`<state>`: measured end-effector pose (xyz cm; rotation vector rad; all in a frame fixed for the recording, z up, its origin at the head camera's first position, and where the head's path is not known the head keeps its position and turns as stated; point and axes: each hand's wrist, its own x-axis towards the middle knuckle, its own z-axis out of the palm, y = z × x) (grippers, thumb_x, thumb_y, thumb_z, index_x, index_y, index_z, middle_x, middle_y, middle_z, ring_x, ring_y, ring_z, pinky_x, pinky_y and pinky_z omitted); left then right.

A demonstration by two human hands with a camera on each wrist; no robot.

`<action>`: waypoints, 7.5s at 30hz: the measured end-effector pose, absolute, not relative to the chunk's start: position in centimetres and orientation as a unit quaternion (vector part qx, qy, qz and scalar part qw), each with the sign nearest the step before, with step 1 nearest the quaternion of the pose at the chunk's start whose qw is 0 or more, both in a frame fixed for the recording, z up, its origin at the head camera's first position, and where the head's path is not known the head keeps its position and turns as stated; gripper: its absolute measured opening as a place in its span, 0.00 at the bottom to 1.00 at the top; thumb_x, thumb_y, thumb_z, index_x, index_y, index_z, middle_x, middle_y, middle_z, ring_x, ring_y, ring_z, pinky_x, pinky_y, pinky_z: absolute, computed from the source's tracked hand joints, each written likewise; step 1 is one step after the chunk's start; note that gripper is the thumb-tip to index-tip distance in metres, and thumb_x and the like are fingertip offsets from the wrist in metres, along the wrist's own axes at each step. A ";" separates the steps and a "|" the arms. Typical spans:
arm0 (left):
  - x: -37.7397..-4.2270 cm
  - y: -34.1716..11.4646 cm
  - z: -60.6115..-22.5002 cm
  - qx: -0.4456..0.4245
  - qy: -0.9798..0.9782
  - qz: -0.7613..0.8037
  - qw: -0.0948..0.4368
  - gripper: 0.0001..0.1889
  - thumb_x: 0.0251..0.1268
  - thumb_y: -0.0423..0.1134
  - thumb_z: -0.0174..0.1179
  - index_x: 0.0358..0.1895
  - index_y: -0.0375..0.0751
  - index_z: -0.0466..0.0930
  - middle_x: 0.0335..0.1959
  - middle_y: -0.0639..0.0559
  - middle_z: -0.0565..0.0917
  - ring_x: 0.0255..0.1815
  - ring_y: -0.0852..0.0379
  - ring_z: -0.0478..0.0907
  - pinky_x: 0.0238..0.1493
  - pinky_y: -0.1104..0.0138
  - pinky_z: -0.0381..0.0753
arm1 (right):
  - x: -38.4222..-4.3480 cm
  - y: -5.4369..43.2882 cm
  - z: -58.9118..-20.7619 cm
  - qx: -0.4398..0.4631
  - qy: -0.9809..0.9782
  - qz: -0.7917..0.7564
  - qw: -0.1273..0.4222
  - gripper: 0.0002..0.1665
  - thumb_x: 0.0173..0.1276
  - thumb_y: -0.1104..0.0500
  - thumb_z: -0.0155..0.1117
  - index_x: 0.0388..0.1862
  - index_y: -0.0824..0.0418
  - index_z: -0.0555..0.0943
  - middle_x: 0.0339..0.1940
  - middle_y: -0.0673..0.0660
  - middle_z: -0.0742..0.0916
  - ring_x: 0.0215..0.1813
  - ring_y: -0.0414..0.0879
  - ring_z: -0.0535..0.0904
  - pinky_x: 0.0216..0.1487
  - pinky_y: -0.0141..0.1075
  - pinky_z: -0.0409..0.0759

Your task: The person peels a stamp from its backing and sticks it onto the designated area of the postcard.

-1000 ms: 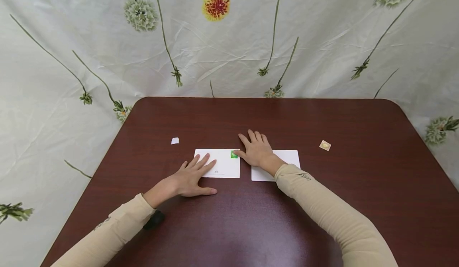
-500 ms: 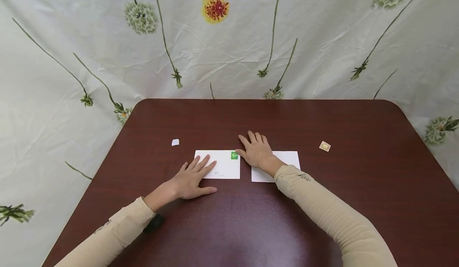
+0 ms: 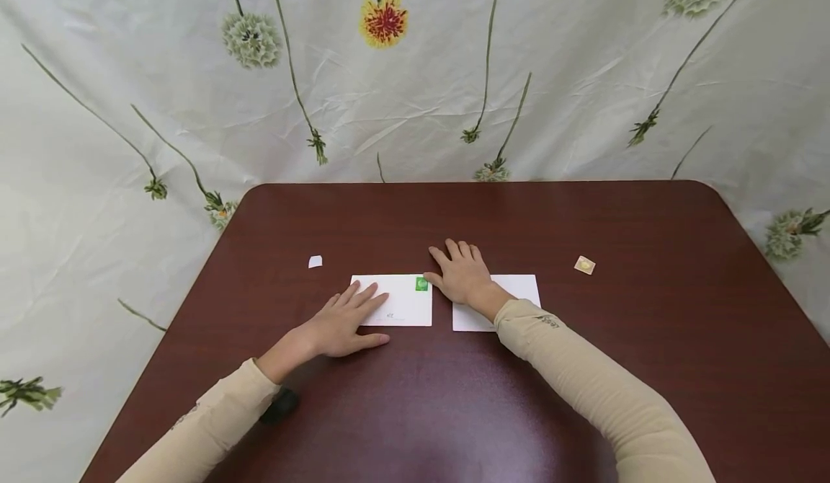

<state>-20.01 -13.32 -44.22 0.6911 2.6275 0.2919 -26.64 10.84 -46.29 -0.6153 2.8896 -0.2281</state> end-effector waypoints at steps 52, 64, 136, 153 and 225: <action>-22.5 2.5 -41.4 0.302 0.834 0.452 0.098 0.22 0.68 0.44 0.57 0.64 0.45 0.73 0.51 0.52 0.82 0.59 0.55 0.74 0.59 0.58 0.69 | -19.2 38.7 -41.7 0.145 0.299 -0.943 -0.013 0.13 0.74 0.55 0.52 0.49 0.60 0.79 0.43 0.60 0.84 0.45 0.52 0.81 0.57 0.37 0.73; -21.9 4.3 -41.8 0.318 0.803 0.490 0.119 0.20 0.69 0.42 0.57 0.62 0.43 0.74 0.47 0.50 0.83 0.53 0.55 0.78 0.58 0.56 0.71 | -20.7 38.1 -43.4 0.169 0.346 -0.919 0.084 0.11 0.76 0.55 0.47 0.45 0.59 0.75 0.39 0.59 0.86 0.42 0.51 0.83 0.49 0.38 0.78; -21.7 4.2 -42.0 0.292 0.798 0.510 0.135 0.17 0.68 0.42 0.58 0.57 0.43 0.78 0.41 0.51 0.84 0.41 0.57 0.81 0.39 0.67 0.77 | -23.3 30.0 -42.0 0.071 0.829 -0.551 0.062 0.19 0.66 0.57 0.65 0.48 0.69 0.74 0.31 0.52 0.85 0.39 0.56 0.78 0.41 0.41 0.74; -22.0 2.4 -42.1 0.174 0.768 0.611 0.087 0.16 0.70 0.43 0.57 0.52 0.35 0.80 0.41 0.40 0.85 0.43 0.42 0.82 0.43 0.59 0.79 | -22.2 20.9 -38.9 -0.097 0.832 -0.543 0.057 0.11 0.69 0.60 0.62 0.46 0.65 0.83 0.31 0.54 0.85 0.36 0.55 0.77 0.33 0.36 0.74; -22.9 -1.8 -40.1 0.113 0.642 0.730 0.206 0.14 0.74 0.44 0.50 0.40 0.37 0.78 0.34 0.51 0.84 0.38 0.58 0.82 0.33 0.67 0.80 | -18.9 13.8 -39.2 -0.145 0.878 -0.355 -0.286 0.11 0.61 0.59 0.70 0.42 0.60 0.87 0.36 0.53 0.88 0.39 0.51 0.82 0.43 0.46 0.74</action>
